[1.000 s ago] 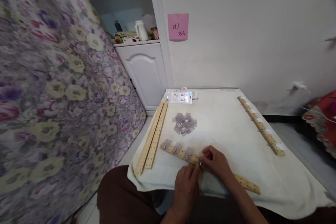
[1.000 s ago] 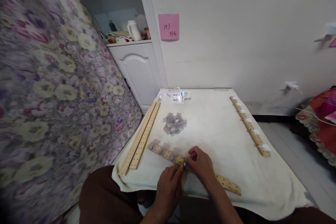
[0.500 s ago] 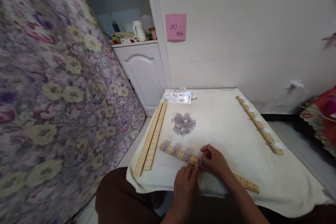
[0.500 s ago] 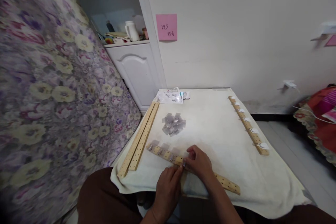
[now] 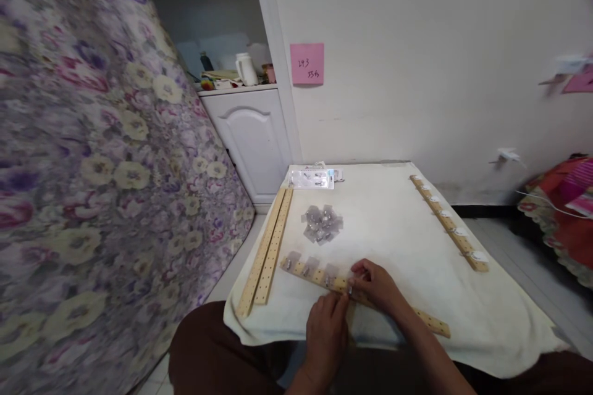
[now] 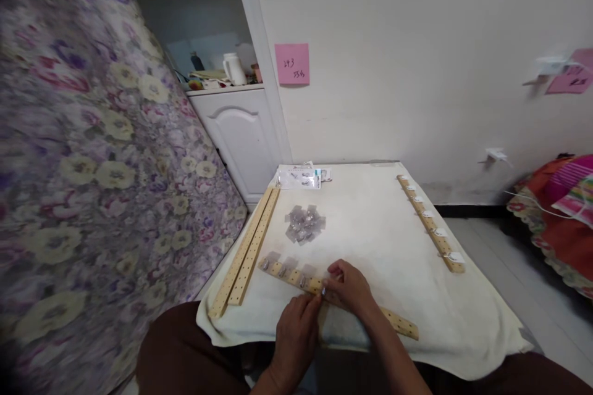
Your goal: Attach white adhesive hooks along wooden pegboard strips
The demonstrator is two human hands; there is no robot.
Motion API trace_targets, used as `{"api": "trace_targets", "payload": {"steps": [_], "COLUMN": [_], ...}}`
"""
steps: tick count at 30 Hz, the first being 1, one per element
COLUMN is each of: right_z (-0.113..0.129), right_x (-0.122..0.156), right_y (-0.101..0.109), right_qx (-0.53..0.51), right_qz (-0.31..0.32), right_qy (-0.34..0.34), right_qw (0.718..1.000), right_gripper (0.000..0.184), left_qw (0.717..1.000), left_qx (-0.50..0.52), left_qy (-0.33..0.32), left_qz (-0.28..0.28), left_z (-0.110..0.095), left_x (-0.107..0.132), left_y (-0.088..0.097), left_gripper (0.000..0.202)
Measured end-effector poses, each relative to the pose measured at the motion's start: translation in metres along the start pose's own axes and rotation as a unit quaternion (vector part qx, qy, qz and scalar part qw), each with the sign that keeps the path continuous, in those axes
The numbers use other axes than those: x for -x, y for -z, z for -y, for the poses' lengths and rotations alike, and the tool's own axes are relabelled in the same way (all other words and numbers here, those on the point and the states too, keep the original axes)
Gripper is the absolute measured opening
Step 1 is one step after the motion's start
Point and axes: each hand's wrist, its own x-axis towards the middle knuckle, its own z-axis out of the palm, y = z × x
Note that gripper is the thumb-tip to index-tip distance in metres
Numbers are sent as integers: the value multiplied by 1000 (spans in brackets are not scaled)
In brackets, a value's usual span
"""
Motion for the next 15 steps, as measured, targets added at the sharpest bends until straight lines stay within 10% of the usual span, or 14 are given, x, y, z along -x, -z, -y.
{"api": "trace_targets", "payload": {"steps": [15], "right_z": [-3], "right_x": [60], "right_y": [26], "right_qx": [160], "right_qz": [-36], "right_qy": [71], "right_qw": [984], "right_gripper": [30], "left_qw": [996], "left_qx": [47], "left_qy": [-22], "left_qz": [-71], "left_z": [7], "left_x": [9], "left_y": [-2], "left_gripper": [43]}}
